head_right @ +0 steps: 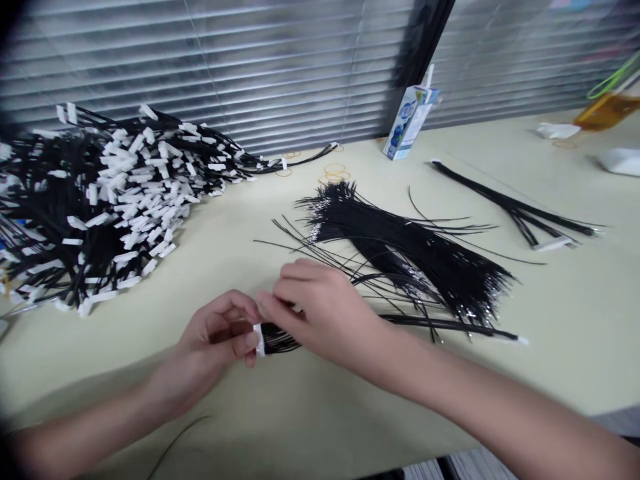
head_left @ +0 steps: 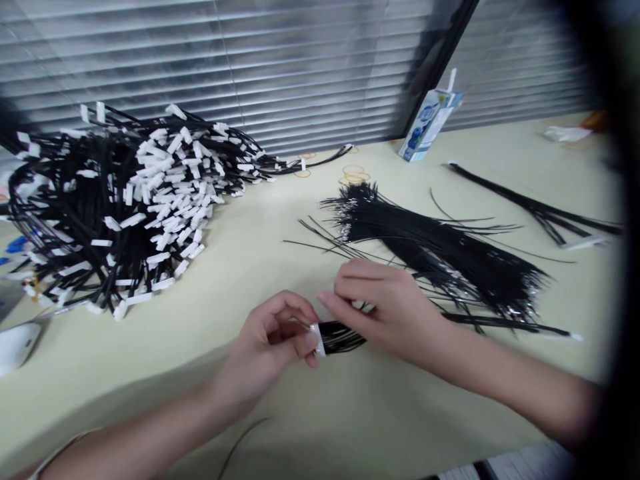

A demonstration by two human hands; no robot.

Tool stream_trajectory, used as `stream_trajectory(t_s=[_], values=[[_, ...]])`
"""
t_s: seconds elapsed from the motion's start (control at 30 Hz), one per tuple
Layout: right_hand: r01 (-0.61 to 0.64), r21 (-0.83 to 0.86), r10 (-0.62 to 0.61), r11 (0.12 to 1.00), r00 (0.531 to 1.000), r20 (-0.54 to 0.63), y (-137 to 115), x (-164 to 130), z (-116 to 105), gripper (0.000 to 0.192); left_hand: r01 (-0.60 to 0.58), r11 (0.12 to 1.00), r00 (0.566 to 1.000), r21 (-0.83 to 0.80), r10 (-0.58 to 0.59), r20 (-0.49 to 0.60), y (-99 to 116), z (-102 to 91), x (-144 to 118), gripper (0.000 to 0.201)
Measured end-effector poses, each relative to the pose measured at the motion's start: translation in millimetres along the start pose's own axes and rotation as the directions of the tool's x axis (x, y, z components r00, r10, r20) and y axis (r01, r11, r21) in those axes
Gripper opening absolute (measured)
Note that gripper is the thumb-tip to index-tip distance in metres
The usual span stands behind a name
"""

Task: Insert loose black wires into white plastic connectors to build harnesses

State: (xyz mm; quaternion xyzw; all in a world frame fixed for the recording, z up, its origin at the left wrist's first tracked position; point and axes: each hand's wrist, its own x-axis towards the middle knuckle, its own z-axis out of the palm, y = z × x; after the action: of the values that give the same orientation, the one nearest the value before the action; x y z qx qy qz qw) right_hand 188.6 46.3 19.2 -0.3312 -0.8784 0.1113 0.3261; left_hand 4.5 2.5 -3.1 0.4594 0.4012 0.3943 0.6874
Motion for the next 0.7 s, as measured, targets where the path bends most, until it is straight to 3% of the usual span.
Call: stream_trajectory(t_s=[0.1, 0.2, 0.37, 0.57, 0.7], values=[[-0.083, -0.138, 0.075, 0.987, 0.995, -0.059, 25.2, 4.9, 5.8, 0.016, 0.009, 1.0, 1.0, 0.013, -0.009, -0.028, 0.8, 1.0, 0.6, 0.012], [-0.109, -0.317, 0.113, 0.942, 0.994, -0.006, 54.5, 7.9, 10.2, 0.021, 0.017, 1.0, 0.999, 0.023, -0.016, -0.035, 1.0, 1.3, 0.8, 0.012], [-0.105, -0.348, 0.123, 0.932, 0.992, 0.031, 79.1, 10.6, 15.1, 0.017, 0.017, 1.0, 0.999, 0.017, -0.016, -0.038, 0.2, 0.6, 0.7, 0.012], [-0.135, -0.333, 0.111, 0.933, 0.99, -0.093, 71.1, 14.0, 10.0, 0.011, 0.029, 1.0, 0.999, -0.008, -0.029, -0.046, -0.4, -0.6, -0.9, 0.012], [-0.123, -0.156, 0.076, 0.98, 0.957, -0.279, 36.0, 9.2, -5.7, 0.008, 0.018, 0.996, 0.998, -0.091, -0.023, -0.061, 0.9, -1.0, 0.2, 0.013]])
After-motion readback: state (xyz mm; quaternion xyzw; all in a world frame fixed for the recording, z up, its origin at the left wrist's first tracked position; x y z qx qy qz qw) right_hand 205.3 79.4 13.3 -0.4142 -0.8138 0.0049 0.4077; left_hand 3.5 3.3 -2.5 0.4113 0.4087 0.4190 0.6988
